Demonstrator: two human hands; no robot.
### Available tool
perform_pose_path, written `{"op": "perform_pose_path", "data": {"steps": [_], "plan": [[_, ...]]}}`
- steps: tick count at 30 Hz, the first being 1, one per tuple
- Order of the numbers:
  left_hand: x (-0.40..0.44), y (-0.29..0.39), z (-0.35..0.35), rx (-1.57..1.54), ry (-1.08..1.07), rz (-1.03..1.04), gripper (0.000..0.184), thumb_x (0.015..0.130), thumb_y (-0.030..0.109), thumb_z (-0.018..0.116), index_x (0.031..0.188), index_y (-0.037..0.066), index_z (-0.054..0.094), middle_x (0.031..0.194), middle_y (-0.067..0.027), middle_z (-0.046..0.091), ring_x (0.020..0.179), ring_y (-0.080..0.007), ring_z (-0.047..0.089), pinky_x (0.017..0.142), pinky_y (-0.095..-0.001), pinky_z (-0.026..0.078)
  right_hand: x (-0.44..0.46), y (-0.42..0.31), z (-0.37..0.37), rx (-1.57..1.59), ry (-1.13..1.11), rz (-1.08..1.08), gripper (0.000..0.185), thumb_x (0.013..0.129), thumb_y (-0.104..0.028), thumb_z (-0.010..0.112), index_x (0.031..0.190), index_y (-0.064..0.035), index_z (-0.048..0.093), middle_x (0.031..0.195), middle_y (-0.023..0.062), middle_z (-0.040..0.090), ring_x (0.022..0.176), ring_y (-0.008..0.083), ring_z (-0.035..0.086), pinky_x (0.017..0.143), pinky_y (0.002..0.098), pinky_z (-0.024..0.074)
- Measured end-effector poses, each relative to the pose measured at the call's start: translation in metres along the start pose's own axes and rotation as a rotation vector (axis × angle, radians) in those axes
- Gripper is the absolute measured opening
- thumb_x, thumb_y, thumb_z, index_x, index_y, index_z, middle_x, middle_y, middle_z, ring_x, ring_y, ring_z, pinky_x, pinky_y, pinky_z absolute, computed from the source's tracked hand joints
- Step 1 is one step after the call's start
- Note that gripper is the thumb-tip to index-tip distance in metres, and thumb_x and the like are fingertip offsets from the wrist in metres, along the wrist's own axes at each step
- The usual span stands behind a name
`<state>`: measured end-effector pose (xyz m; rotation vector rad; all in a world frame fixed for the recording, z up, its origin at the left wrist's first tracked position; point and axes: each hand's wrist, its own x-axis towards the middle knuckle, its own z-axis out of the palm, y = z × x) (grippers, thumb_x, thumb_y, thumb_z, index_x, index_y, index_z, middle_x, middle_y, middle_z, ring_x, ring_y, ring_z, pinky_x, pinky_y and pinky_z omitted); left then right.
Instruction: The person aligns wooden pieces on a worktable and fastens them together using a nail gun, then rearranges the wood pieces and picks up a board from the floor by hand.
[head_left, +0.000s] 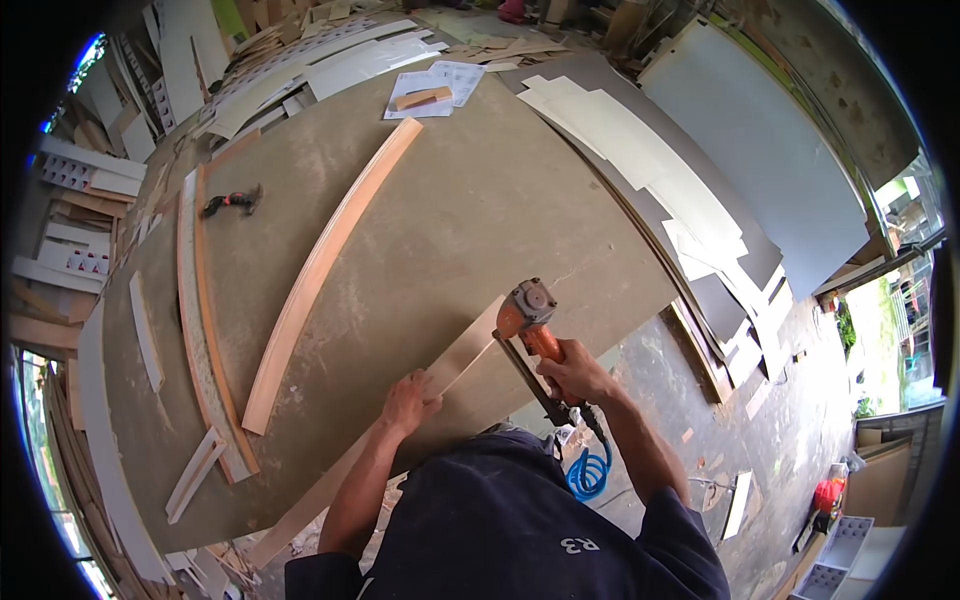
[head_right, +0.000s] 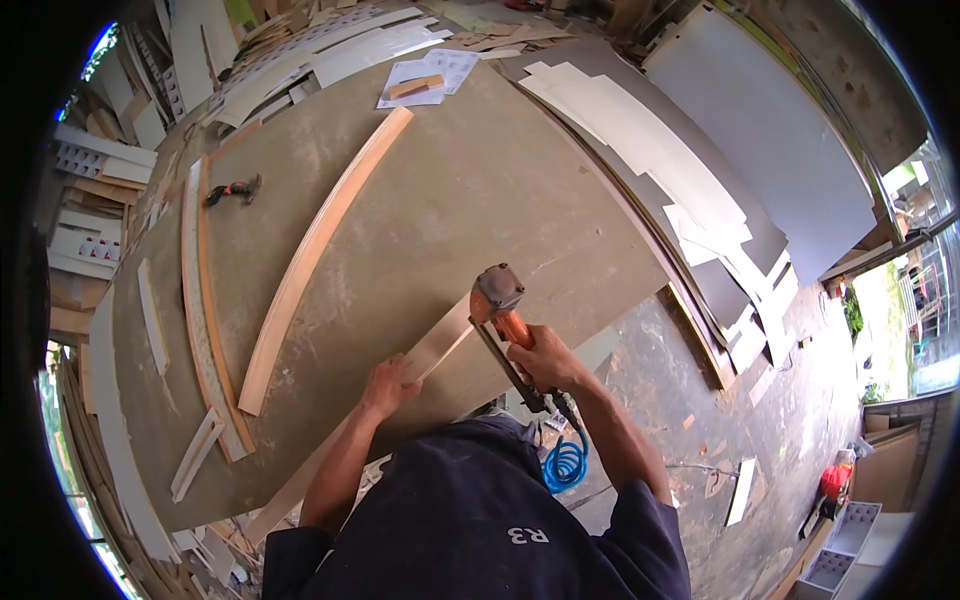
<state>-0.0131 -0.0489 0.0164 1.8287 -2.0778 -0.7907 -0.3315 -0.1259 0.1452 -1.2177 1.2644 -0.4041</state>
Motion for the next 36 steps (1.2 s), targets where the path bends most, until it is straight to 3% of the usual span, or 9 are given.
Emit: {"op": "perform_pose_path", "data": {"steps": [3, 22, 36], "plan": [[0.002, -0.001, 0.003, 0.012, -0.027, -0.039, 0.052, 0.078, 0.028, 0.078, 0.111, -0.004, 0.054, 0.103, -0.0263, 0.067, 0.098, -0.0438, 0.066, 0.087, -0.05, 0.053, 0.002, -0.002, 0.008, -0.141, -0.036, 0.051, 0.023, 0.087, -0.019, 0.059, 0.091, 0.0038, 0.06, 0.063, 0.0034, 0.057, 0.052, 0.0107, 0.057, 0.044, 0.0285, 0.0453], [0.002, -0.001, 0.008, 0.041, -0.004, -0.044, 0.051, 0.076, 0.026, 0.079, 0.108, -0.004, 0.053, 0.102, -0.0261, 0.068, 0.097, -0.0429, 0.067, 0.087, -0.0493, 0.053, 0.001, -0.007, 0.021, -0.176, -0.075, 0.046, 0.018, 0.087, -0.015, 0.057, 0.092, 0.0022, 0.058, 0.063, 0.0048, 0.058, 0.05, 0.0123, 0.057, 0.041, 0.0289, 0.0455], [0.003, 0.001, 0.007, 0.01, -0.019, -0.046, 0.054, 0.076, 0.024, 0.081, 0.113, -0.004, 0.054, 0.11, -0.026, 0.066, 0.104, -0.042, 0.065, 0.089, -0.0481, 0.053, -0.002, -0.009, 0.024, -0.207, -0.085, 0.026, 0.027, 0.087, -0.017, 0.057, 0.105, 0.0012, 0.061, 0.062, 0.004, 0.058, 0.05, 0.0125, 0.057, 0.042, 0.0299, 0.0458]]}}
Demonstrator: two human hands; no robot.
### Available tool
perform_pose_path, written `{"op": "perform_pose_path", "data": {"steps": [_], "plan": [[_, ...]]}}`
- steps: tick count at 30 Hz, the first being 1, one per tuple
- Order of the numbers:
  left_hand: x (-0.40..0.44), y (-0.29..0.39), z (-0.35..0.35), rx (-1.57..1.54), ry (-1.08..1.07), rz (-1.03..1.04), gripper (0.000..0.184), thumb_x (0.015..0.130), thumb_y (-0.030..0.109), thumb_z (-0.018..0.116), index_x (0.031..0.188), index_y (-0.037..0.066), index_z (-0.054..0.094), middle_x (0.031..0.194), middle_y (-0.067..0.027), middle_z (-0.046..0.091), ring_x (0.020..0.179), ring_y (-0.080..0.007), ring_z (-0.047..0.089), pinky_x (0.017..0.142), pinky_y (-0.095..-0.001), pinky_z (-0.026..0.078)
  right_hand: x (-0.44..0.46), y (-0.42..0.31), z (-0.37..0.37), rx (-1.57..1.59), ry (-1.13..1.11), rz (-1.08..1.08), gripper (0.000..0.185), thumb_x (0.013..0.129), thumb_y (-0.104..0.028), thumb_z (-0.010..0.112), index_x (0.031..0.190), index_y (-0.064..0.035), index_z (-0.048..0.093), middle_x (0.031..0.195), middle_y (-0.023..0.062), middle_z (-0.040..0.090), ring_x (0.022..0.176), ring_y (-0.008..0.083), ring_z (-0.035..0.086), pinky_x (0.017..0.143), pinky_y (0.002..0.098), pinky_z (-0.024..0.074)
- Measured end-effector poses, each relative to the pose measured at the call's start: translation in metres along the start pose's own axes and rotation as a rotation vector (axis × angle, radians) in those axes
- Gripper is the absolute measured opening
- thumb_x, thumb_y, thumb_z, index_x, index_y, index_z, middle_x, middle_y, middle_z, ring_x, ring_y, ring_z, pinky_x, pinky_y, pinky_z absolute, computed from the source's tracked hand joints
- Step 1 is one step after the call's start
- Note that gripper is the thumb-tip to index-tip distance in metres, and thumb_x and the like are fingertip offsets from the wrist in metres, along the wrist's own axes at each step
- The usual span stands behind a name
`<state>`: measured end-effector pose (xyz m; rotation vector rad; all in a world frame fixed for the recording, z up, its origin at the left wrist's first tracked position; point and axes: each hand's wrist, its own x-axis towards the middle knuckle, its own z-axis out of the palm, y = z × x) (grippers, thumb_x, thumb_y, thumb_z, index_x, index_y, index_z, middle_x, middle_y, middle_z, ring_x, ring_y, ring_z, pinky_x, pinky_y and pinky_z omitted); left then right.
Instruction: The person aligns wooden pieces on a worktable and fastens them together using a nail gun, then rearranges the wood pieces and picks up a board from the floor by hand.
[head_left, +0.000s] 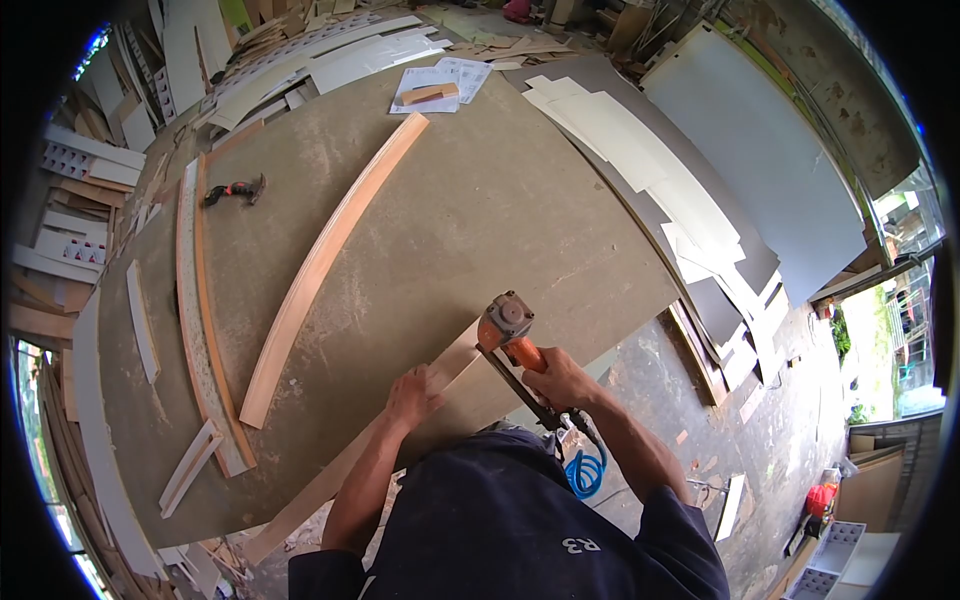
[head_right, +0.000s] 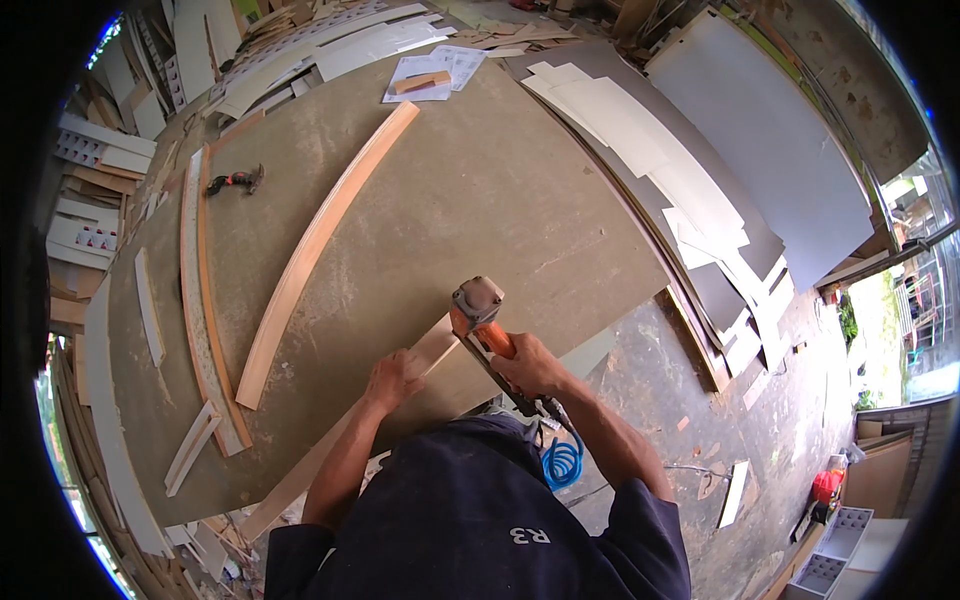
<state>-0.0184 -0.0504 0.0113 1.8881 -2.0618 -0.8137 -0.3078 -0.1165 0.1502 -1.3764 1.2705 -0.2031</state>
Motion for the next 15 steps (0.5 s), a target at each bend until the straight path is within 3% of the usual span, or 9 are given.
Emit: {"op": "perform_pose_path", "data": {"steps": [10, 13, 15], "plan": [[-0.001, 0.003, -0.008, -0.002, -0.013, -0.018, 0.054, 0.077, 0.024, 0.08, 0.116, -0.004, 0.055, 0.11, -0.023, 0.066, 0.104, -0.0411, 0.065, 0.09, -0.0482, 0.052, -0.001, 0.004, 0.001, -0.067, 0.013, -0.032, 0.031, 0.087, -0.018, 0.058, 0.111, 0.0024, 0.061, 0.064, 0.0039, 0.058, 0.051, 0.0121, 0.057, 0.046, 0.031, 0.0464], [-0.02, -0.004, -0.019, 0.013, 0.059, 0.099, 0.051, 0.073, 0.024, 0.079, 0.111, -0.002, 0.058, 0.109, -0.0221, 0.067, 0.104, -0.0419, 0.064, 0.09, -0.0476, 0.052, -0.008, 0.026, 0.0, 0.052, 0.06, 0.0, 0.033, 0.087, -0.018, 0.059, 0.111, 0.0047, 0.059, 0.065, 0.0031, 0.057, 0.052, 0.0118, 0.057, 0.046, 0.0301, 0.0463], [-0.046, -0.012, -0.034, -0.06, 0.003, -0.133, 0.05, 0.068, 0.024, 0.079, 0.106, -0.002, 0.059, 0.107, -0.0223, 0.067, 0.102, -0.0426, 0.064, 0.09, -0.0474, 0.052, -0.022, 0.03, -0.008, 0.159, 0.121, 0.048, 0.031, 0.086, -0.015, 0.06, 0.108, 0.006, 0.058, 0.065, 0.0019, 0.056, 0.052, 0.0109, 0.057, 0.047, 0.0288, 0.0459]]}}
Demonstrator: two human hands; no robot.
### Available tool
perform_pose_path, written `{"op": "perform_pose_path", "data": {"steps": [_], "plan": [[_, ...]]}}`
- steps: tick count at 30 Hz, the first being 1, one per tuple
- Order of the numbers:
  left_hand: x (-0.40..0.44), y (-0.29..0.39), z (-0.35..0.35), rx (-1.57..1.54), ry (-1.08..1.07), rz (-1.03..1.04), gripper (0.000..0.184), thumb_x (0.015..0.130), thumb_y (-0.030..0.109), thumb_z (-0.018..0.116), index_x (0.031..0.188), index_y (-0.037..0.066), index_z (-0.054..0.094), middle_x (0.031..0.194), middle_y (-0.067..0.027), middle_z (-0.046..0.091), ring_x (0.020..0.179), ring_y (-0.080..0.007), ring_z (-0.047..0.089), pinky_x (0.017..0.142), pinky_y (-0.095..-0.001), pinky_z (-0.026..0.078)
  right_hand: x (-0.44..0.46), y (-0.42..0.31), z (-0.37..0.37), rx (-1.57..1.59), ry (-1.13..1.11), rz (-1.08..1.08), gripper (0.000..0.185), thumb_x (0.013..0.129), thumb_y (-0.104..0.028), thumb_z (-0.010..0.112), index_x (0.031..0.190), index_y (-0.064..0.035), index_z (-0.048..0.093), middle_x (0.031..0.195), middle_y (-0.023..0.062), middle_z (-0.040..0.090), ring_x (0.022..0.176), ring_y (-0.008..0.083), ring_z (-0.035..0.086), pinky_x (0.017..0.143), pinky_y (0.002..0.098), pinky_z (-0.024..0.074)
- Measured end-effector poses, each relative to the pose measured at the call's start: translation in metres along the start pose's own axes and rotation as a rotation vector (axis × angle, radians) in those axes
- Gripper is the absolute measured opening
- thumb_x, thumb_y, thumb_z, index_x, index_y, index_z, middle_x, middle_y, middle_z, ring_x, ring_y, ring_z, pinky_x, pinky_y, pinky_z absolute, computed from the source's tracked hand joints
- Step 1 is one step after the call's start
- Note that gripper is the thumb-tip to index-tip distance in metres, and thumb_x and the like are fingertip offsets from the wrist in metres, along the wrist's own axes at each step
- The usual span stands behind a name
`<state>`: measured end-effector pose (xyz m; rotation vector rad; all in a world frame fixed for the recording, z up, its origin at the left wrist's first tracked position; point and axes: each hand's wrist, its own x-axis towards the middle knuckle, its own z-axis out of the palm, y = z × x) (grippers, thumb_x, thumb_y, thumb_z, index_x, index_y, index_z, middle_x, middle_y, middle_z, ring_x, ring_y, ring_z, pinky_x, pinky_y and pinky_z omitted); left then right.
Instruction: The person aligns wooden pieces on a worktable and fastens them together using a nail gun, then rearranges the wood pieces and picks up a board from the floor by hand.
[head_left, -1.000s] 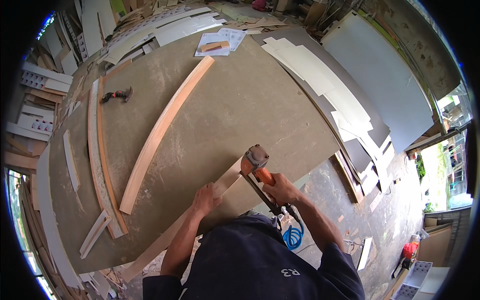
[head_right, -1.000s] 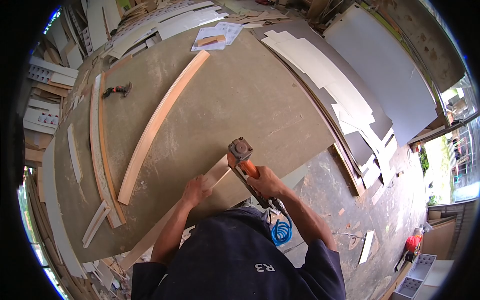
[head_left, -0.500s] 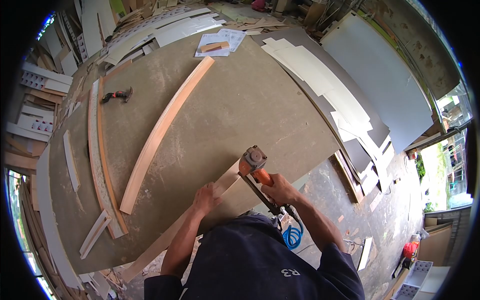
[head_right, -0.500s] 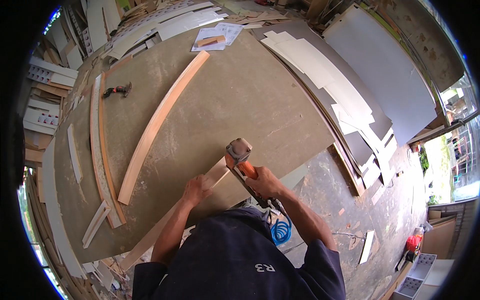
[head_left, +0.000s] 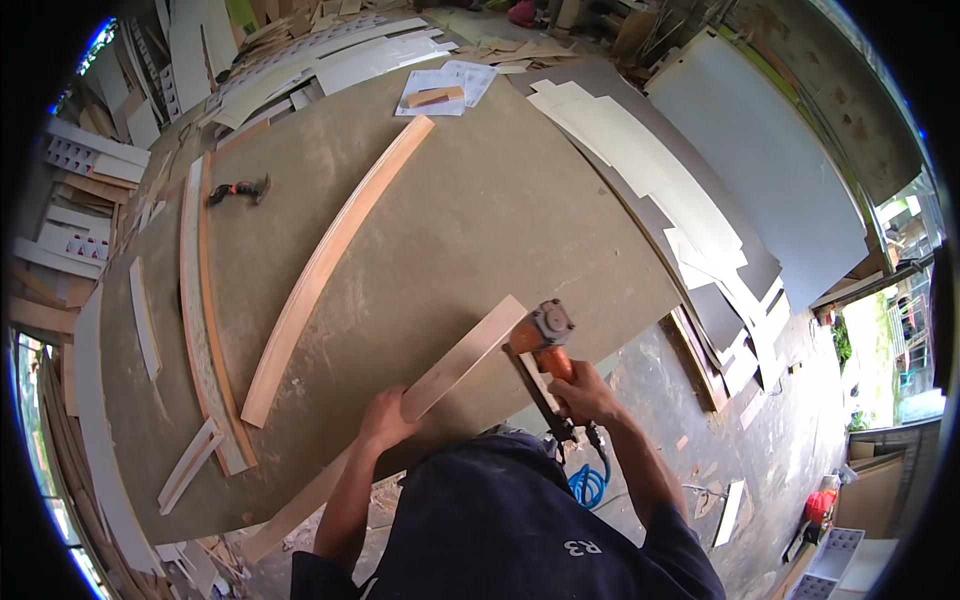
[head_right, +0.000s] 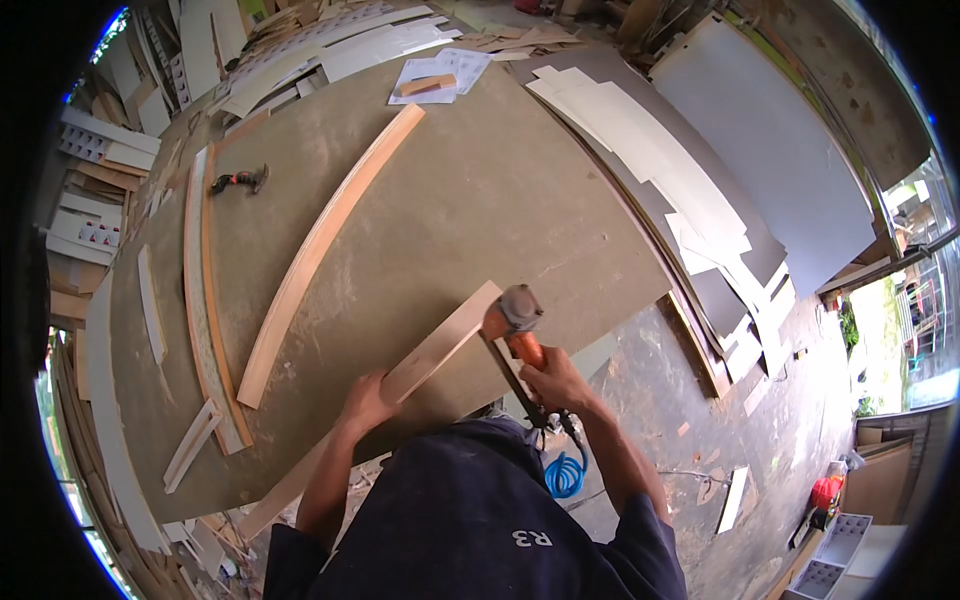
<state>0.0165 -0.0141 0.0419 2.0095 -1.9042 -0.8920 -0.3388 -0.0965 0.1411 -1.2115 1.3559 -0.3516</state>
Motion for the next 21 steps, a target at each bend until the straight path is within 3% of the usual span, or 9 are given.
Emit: {"op": "perform_pose_path", "data": {"steps": [5, 13, 17, 21], "plan": [[-0.03, -0.023, -0.012, 0.011, -0.139, -0.08, 0.049, 0.066, 0.023, 0.077, 0.104, -0.001, 0.058, 0.102, -0.0267, 0.066, 0.101, -0.0431, 0.064, 0.089, -0.0487, 0.052, -0.018, 0.024, -0.021, 0.056, 0.099, 0.053, 0.027, 0.085, -0.011, 0.06, 0.108, 0.0044, 0.058, 0.064, 0.0009, 0.053, 0.048, 0.01, 0.054, 0.045, 0.0274, 0.0453], [-0.009, 0.012, -0.016, 0.037, -0.176, -0.061, 0.047, 0.068, 0.018, 0.075, 0.104, -0.004, 0.055, 0.102, -0.0289, 0.065, 0.103, -0.0461, 0.062, 0.091, -0.051, 0.051, -0.028, 0.035, -0.025, 0.112, 0.153, 0.053, 0.03, 0.086, -0.012, 0.061, 0.11, 0.0046, 0.058, 0.063, 0.0008, 0.053, 0.049, 0.0104, 0.055, 0.045, 0.0276, 0.0448], [0.024, 0.029, 0.006, 0.011, -0.175, 0.033, 0.049, 0.069, 0.019, 0.075, 0.106, -0.005, 0.054, 0.098, -0.0296, 0.066, 0.099, -0.0472, 0.063, 0.09, -0.0514, 0.051, -0.027, 0.018, -0.017, 0.076, 0.128, 0.096, 0.034, 0.087, -0.009, 0.062, 0.118, 0.0045, 0.058, 0.064, 0.0001, 0.053, 0.049, 0.0101, 0.055, 0.047, 0.0272, 0.0481], [0.047, 0.04, 0.029, 0.027, -0.157, 0.143, 0.054, 0.069, 0.022, 0.075, 0.11, -0.005, 0.052, 0.092, -0.0296, 0.066, 0.094, -0.047, 0.065, 0.087, -0.0513, 0.052, -0.021, 0.012, -0.012, 0.059, 0.068, 0.008, 0.036, 0.087, -0.016, 0.06, 0.116, 0.0059, 0.058, 0.063, 0.0007, 0.055, 0.05, 0.0095, 0.055, 0.046, 0.0278, 0.0433]]}}
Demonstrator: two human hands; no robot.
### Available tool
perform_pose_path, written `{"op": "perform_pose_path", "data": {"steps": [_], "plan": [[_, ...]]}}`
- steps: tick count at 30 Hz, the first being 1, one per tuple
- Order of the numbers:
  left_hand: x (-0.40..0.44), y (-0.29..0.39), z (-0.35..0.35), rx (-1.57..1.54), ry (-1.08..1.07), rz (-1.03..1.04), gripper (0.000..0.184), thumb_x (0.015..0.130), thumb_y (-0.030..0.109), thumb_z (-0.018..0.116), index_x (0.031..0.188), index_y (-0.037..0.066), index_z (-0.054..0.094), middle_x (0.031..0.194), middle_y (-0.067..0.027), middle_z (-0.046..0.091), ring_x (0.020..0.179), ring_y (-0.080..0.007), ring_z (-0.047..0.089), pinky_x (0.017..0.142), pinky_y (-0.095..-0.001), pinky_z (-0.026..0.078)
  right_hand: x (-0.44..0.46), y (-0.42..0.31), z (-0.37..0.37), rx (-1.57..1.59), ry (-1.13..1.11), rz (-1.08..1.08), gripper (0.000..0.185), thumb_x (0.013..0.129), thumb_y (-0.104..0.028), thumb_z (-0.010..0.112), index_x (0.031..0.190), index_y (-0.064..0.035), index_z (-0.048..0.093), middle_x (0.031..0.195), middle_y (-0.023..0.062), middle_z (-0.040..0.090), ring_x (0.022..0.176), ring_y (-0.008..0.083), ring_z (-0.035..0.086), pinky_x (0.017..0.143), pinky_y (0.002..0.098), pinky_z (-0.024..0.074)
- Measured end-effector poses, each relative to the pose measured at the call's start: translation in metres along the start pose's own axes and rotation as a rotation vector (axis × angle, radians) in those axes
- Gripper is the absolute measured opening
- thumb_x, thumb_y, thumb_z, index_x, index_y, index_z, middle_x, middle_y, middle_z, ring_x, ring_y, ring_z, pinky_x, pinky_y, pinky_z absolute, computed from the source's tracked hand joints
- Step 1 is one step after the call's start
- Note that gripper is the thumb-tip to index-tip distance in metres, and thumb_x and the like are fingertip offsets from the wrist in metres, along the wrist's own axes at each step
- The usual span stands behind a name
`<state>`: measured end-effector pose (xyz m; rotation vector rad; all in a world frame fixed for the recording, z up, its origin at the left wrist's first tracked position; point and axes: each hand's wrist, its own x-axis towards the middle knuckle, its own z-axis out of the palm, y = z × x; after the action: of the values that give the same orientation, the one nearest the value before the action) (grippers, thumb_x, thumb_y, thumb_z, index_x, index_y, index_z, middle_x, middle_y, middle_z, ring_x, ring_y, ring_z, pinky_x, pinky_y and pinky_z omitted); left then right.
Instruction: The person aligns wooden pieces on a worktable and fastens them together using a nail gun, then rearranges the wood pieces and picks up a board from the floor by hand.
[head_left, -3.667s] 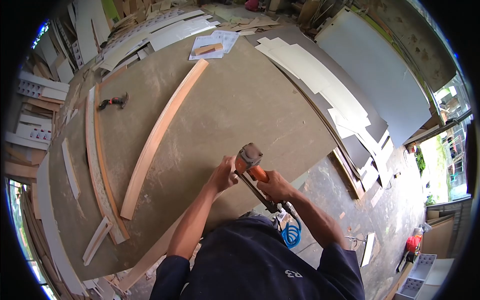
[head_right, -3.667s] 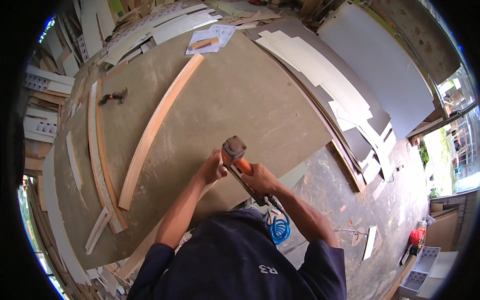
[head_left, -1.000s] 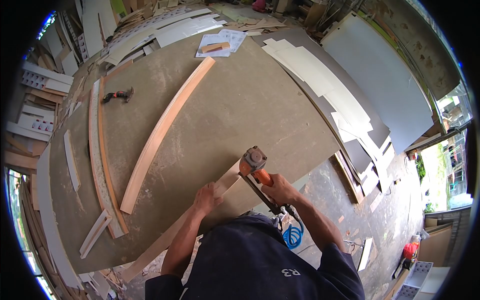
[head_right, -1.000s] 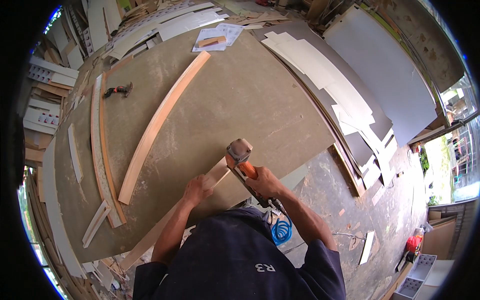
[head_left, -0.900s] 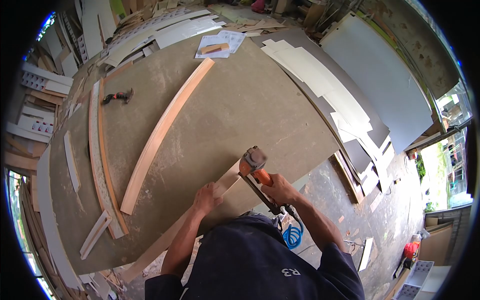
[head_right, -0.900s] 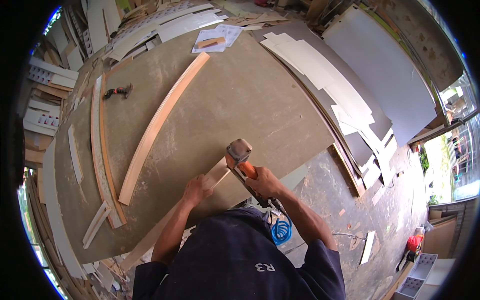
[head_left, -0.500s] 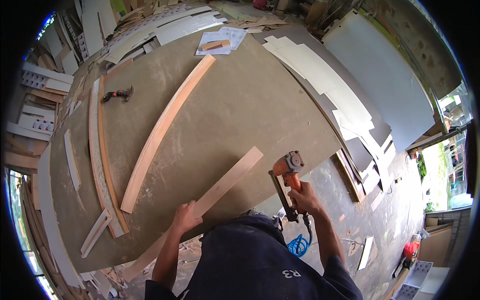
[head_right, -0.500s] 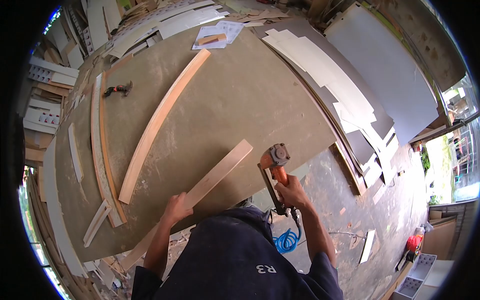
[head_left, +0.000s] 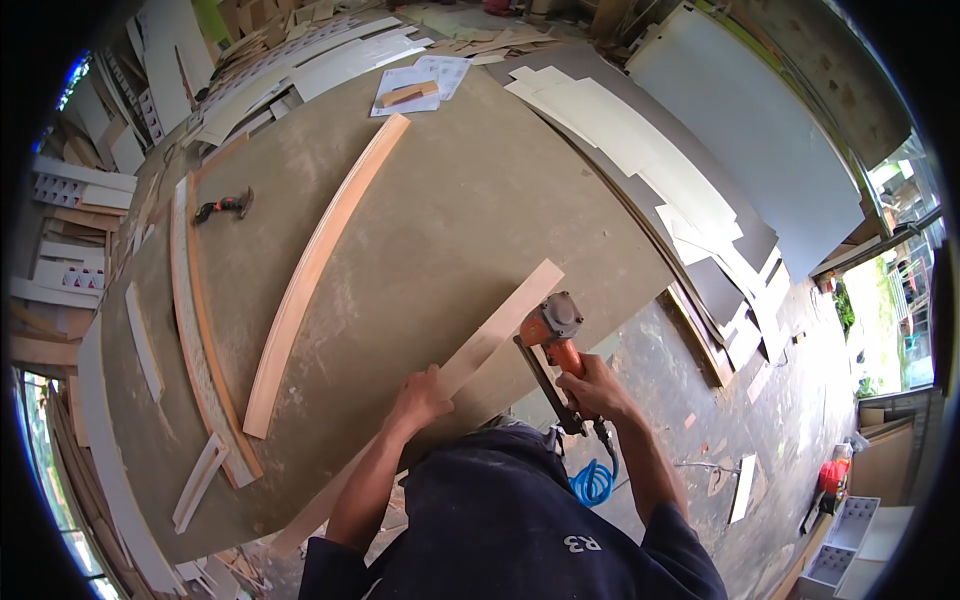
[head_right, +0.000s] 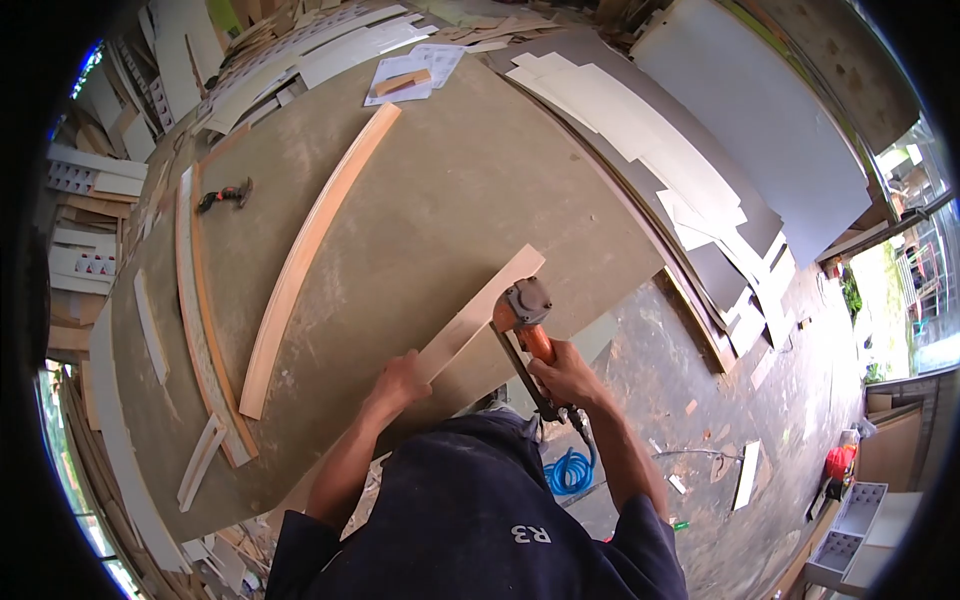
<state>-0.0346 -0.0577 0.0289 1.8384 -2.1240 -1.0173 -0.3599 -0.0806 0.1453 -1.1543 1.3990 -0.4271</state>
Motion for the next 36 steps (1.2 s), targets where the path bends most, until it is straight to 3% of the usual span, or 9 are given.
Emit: {"op": "perform_pose_path", "data": {"steps": [11, 19, 29, 36], "plan": [[0.005, 0.0, 0.001, -0.012, -0.019, -0.009, 0.053, 0.068, 0.021, 0.081, 0.105, -0.002, 0.052, 0.093, -0.0271, 0.068, 0.097, -0.0451, 0.065, 0.086, -0.0504, 0.052, 0.012, -0.02, 0.011, -0.096, -0.09, 0.014, 0.039, 0.086, -0.019, 0.06, 0.116, 0.0069, 0.059, 0.062, 0.0023, 0.056, 0.05, 0.0111, 0.055, 0.046, 0.0291, 0.0459], [0.004, 0.002, 0.0, -0.033, -0.021, -0.034, 0.051, 0.069, 0.018, 0.082, 0.105, -0.003, 0.052, 0.089, -0.0267, 0.068, 0.094, -0.0435, 0.067, 0.085, -0.0489, 0.053, 0.01, -0.026, 0.017, -0.186, -0.093, -0.012, 0.03, 0.085, -0.018, 0.06, 0.101, 0.0075, 0.06, 0.062, 0.0054, 0.058, 0.05, 0.0135, 0.058, 0.045, 0.0302, 0.0474], [0.004, -0.001, 0.003, -0.026, -0.025, -0.029, 0.055, 0.068, 0.018, 0.083, 0.109, -0.004, 0.053, 0.091, -0.027, 0.069, 0.095, -0.0433, 0.067, 0.085, -0.0487, 0.053, 0.011, -0.024, 0.019, -0.198, -0.087, -0.01, 0.027, 0.086, -0.017, 0.06, 0.1, 0.005, 0.06, 0.062, 0.005, 0.059, 0.049, 0.0129, 0.059, 0.044, 0.0298, 0.0471], [0.006, -0.001, 0.004, 0.0, -0.02, -0.009, 0.055, 0.069, 0.019, 0.084, 0.107, -0.004, 0.052, 0.094, -0.0282, 0.068, 0.097, -0.0449, 0.066, 0.087, -0.0496, 0.052, 0.013, -0.019, 0.02, -0.236, -0.112, -0.024, 0.032, 0.086, -0.017, 0.059, 0.11, 0.003, 0.061, 0.059, 0.0037, 0.058, 0.046, 0.0127, 0.057, 0.042, 0.0294, 0.0462]]}}
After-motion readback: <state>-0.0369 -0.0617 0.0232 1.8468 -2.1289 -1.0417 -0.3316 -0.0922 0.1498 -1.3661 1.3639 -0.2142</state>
